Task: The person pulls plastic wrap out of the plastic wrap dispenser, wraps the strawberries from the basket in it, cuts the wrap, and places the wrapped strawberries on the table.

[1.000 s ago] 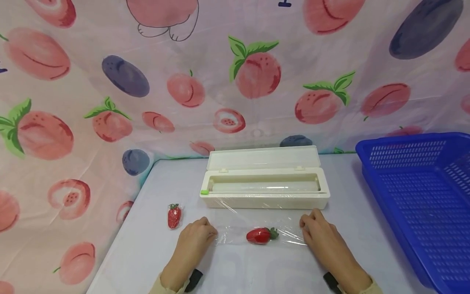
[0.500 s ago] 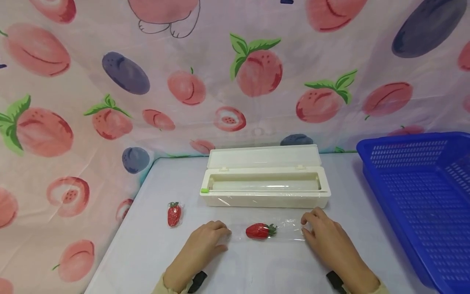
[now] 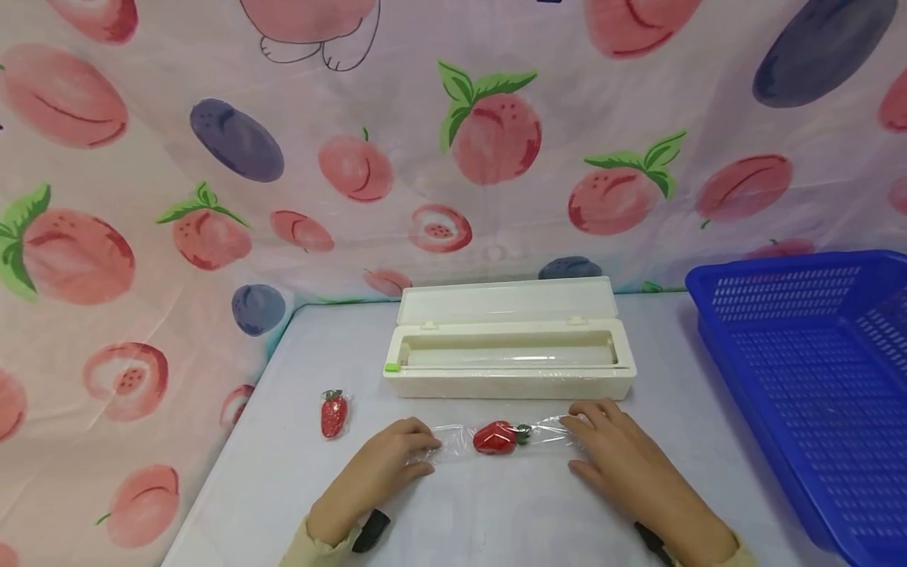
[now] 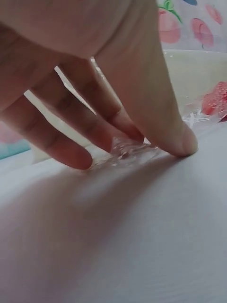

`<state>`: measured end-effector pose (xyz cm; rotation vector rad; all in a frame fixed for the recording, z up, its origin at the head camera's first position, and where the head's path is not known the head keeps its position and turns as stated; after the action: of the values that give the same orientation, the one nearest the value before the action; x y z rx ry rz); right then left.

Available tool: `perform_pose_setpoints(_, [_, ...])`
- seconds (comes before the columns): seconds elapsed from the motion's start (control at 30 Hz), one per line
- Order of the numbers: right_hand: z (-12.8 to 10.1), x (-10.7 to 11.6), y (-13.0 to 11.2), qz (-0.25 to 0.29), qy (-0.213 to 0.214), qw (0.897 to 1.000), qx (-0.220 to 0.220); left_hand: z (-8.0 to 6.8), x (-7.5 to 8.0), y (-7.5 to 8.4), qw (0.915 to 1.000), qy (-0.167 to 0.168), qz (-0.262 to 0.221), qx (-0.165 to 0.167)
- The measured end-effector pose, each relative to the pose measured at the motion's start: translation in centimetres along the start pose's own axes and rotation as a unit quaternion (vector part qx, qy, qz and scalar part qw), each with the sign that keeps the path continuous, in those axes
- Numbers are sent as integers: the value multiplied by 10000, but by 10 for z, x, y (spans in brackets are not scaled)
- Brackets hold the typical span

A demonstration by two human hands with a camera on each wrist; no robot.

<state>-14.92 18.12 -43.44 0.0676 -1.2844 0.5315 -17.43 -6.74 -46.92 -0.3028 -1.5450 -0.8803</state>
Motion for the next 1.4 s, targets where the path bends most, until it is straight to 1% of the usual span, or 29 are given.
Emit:
perform_pose_setpoints(0.1, [-1,-8,5,-122,-205,9997,-38,0,-1,-4,9997,-19,-240,66])
perform_pose_setpoints(0.2, [-1,-11,10,-138,-207,9997,-84,0,-1,-6,9996,50,-260,36])
perform_pose_setpoints(0.27, [-1,-13,11,-142,-150,9998,-2,0,2,-5,9998,165,-86,-101])
perform_pose_setpoints(0.33, [0,-12,10,-153,-76,9998,101,0,5,-2,9987,327,210,-325])
perform_pose_setpoints(0.43, [0,-9,9,-173,53,9994,294,0,11,2,9946,555,582,-654])
perform_pose_setpoints(0.5, [1,-7,9,-130,42,9994,326,0,13,3,9924,642,687,-790])
perform_pose_setpoints(0.6, [1,-3,12,-28,4,9999,153,-1,17,2,9920,726,580,-857])
perform_pose_setpoints(0.73, [1,0,17,96,-81,9997,-199,-3,25,1,9906,960,416,-881])
perform_pose_setpoints(0.83, [1,0,19,126,-109,9994,-293,-3,28,-1,9902,1139,276,-762])
perform_pose_setpoints(0.9, [1,0,21,128,-167,9992,-354,-4,30,-2,9904,1219,226,-610])
perform_pose_setpoints(1.0, [1,-2,24,197,-453,9972,-569,-3,32,-6,9901,1334,228,-371])
perform_pose_setpoints(1.07, [2,-4,26,270,-657,9943,-794,-3,33,-8,9899,1383,237,-219])
perform_pose_setpoints(1.13, [3,-4,28,362,-766,9913,-1009,-3,34,-11,9889,1472,174,-99])
perform_pose_setpoints(1.27, [4,1,31,458,-620,9894,-1228,-5,34,-18,9860,1662,12,152])
perform_pose_setpoints(1.37, [4,8,30,420,-256,9925,-1122,-6,34,-22,9827,1821,-164,310])
perform_pose_setpoints(1.4, [4,10,30,391,-97,9937,-1048,-6,34,-23,9809,1887,-287,361])
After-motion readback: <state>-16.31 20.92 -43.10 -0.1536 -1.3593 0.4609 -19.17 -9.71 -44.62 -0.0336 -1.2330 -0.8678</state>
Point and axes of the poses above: each hand's wrist, its own z-axis towards the middle knuckle, its own x-axis out of the back of the hand, y = z × x, the point moved 9 cm from there along z, towards the middle knuckle, and after that the axes turned 9 degrees about -x, right-handed, at the moved point
